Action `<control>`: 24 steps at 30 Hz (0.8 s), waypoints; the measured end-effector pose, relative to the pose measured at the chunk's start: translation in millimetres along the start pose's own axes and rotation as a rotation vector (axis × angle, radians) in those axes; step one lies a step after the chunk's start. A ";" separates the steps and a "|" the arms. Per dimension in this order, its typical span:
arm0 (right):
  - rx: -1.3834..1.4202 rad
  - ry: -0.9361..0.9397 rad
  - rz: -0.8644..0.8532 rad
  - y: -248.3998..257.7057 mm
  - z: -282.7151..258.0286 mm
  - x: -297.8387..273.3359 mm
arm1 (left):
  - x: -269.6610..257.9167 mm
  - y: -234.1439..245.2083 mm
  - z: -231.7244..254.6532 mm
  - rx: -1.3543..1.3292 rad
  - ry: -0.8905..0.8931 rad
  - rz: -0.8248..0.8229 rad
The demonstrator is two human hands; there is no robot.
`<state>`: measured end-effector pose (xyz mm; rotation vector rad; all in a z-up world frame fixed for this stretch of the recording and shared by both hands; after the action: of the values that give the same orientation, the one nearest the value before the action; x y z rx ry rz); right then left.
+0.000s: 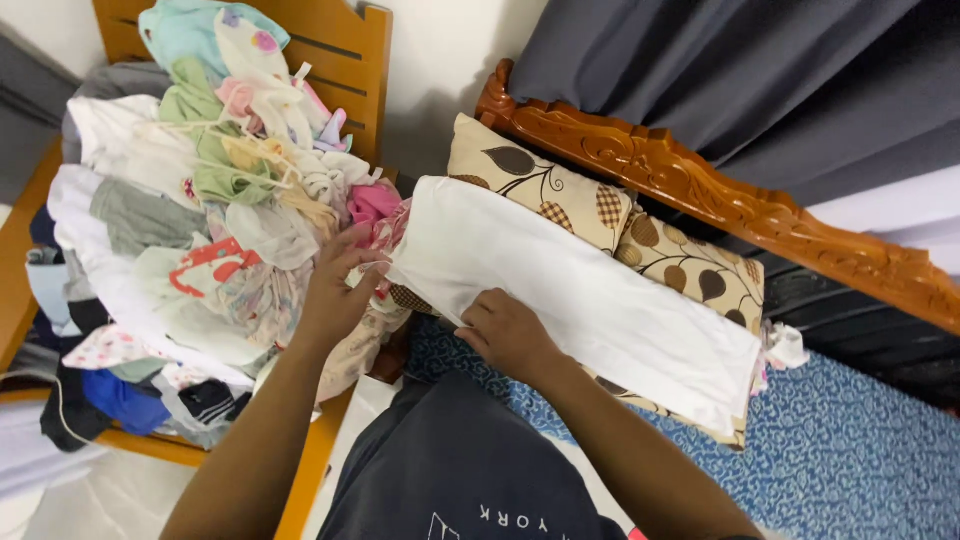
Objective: Folding various items of clothing and placing them on a bench.
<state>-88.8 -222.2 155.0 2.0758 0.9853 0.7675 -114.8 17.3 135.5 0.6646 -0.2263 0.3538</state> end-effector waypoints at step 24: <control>0.169 -0.839 0.227 19.6 155.0 -36.0 | 66.9 -110.1 5.6 0.397 -0.033 0.021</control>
<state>15.2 -313.2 73.6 2.3443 0.3518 -0.1289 -11.1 -50.2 99.2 1.0607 -0.1956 0.4129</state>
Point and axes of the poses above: each hand's wrist, its own x-axis towards the middle knuckle, its own y-axis out of the back of the hand, z = x × y, the point moved 7 cm from there along x, towards the middle knuckle, and after that the axes turned 7 degrees about x, right-handed, at the moved point
